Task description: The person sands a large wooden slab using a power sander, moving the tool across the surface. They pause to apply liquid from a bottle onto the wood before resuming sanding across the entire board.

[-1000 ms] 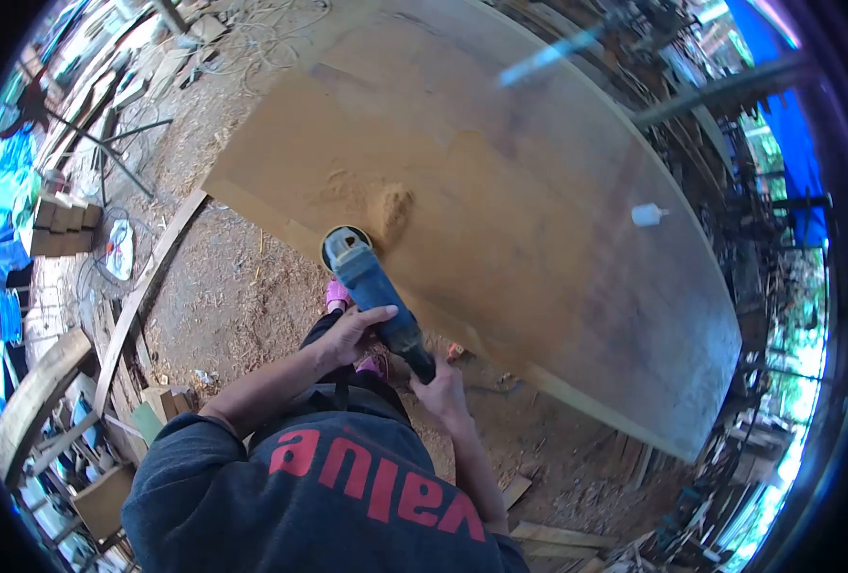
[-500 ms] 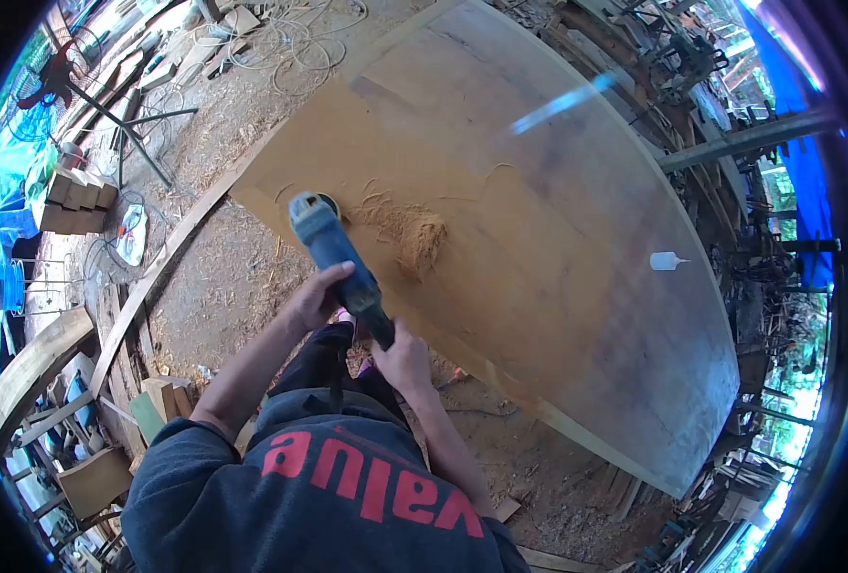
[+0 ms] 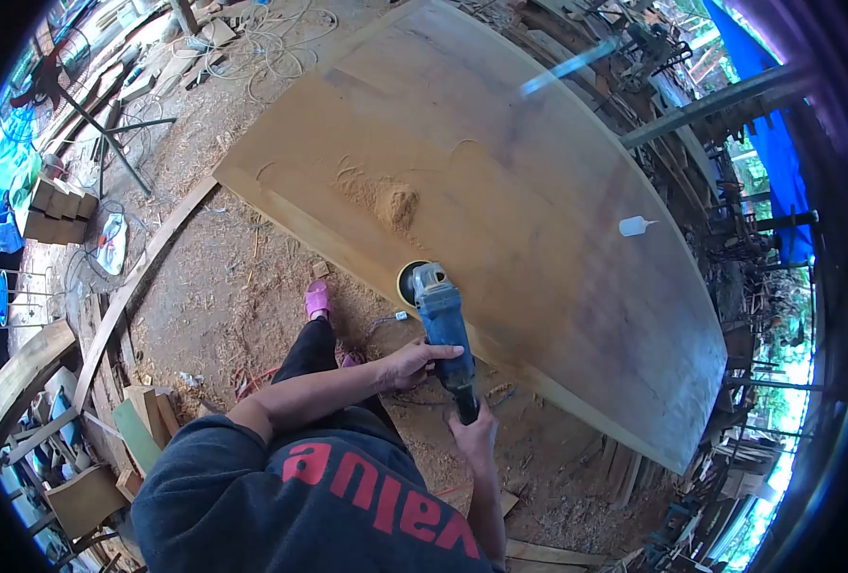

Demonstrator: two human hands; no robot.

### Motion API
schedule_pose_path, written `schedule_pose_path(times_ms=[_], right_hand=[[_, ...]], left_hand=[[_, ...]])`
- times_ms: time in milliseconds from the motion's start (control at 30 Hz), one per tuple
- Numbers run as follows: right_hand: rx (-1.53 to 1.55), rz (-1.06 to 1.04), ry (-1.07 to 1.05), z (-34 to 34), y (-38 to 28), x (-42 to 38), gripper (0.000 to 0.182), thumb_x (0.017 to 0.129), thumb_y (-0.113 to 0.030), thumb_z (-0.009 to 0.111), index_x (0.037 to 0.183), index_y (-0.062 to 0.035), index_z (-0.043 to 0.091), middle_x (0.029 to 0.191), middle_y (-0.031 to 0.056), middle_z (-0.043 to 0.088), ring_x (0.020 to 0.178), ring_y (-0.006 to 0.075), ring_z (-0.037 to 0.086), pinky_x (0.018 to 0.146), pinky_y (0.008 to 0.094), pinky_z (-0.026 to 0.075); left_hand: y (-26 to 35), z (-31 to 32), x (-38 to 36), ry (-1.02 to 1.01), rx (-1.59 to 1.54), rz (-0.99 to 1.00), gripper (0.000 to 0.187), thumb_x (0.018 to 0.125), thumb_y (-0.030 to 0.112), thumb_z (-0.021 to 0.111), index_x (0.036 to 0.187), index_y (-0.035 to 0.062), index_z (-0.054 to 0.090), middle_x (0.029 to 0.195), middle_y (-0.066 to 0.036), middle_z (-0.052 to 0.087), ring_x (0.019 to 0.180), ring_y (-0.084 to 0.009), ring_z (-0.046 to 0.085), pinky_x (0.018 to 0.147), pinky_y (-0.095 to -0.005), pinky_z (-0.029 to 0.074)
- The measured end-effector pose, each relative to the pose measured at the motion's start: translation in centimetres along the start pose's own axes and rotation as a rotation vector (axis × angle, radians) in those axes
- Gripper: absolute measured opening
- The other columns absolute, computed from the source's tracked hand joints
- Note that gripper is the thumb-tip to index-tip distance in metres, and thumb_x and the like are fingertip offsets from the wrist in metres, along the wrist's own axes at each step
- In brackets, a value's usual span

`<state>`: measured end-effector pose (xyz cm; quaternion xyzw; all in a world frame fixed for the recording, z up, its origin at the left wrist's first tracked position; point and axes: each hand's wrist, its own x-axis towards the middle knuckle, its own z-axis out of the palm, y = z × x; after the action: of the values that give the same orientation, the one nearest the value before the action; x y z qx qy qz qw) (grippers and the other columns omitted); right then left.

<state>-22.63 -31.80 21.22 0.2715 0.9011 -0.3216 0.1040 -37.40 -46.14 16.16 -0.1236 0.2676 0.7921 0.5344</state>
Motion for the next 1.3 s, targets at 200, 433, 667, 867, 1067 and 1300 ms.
schedule_pose_path(times_ms=[200,433,667,867,1067,1300], right_hand=[[-0.029,-0.189,-0.123,3.0,-4.6,3.0,0.037,0.069,-0.014,0.071,0.101,0.0008,0.058,0.081,0.0203,0.064,0.078,0.0362,0.065,0.07,0.0418,0.05],[0.016,-0.346,-0.195,11.6,-17.3,8.7,0.036,0.07,-0.014,0.07,0.101,-0.0005,0.057,0.079,0.0191,0.063,0.077,0.0359,0.065,0.07,0.0421,0.05],[-0.016,-0.41,-0.188,18.3,-29.4,12.6,0.033,0.071,-0.015,0.07,0.097,-0.0006,0.056,0.075,0.0196,0.063,0.075,0.0388,0.064,0.066,0.0446,0.049],[0.055,-0.39,-0.02,20.2,-34.2,14.8,0.029,0.072,-0.014,0.069,0.093,-0.0003,0.055,0.071,0.0202,0.062,0.069,0.0395,0.064,0.061,0.0452,0.048],[0.107,-0.211,-0.054,19.6,-32.9,16.1,0.032,0.071,-0.014,0.07,0.096,0.0016,0.057,0.072,0.0205,0.062,0.072,0.0377,0.065,0.063,0.0445,0.048],[-0.018,-0.286,-0.113,19.2,-31.2,9.9,0.035,0.072,-0.017,0.071,0.099,0.001,0.057,0.077,0.0203,0.063,0.076,0.0375,0.064,0.067,0.0446,0.049]], left_hand=[[4.5,-3.4,-4.3,0.208,0.02,0.05,0.05,0.079,0.028,0.076,0.119,0.0109,0.053,0.11,-0.003,0.062,0.108,-0.0164,0.056,0.097,-0.0363,0.039],[15.9,-11.2,-10.6,0.277,-0.02,0.244,0.057,0.077,0.033,0.076,0.123,0.0103,0.051,0.116,-0.003,0.06,0.11,-0.0173,0.054,0.096,-0.0355,0.038],[25.7,-18.0,-14.0,0.39,-0.051,0.43,0.053,0.077,0.032,0.076,0.118,0.0075,0.054,0.105,-0.005,0.064,0.098,-0.0181,0.061,0.086,-0.0338,0.046],[31.8,-19.8,-10.4,0.318,-0.039,0.461,0.048,0.077,0.027,0.075,0.112,0.0025,0.054,0.098,-0.009,0.065,0.089,-0.0194,0.065,0.084,-0.0351,0.052],[32.6,-18.9,-8.2,0.258,0.045,0.416,0.047,0.078,0.028,0.075,0.112,0.004,0.053,0.095,-0.009,0.065,0.084,-0.0194,0.066,0.078,-0.0348,0.054],[27.2,-18.0,-14.9,0.319,-0.025,0.403,0.047,0.078,0.024,0.075,0.114,0.0047,0.052,0.097,-0.008,0.064,0.088,-0.0202,0.064,0.079,-0.0349,0.051]])
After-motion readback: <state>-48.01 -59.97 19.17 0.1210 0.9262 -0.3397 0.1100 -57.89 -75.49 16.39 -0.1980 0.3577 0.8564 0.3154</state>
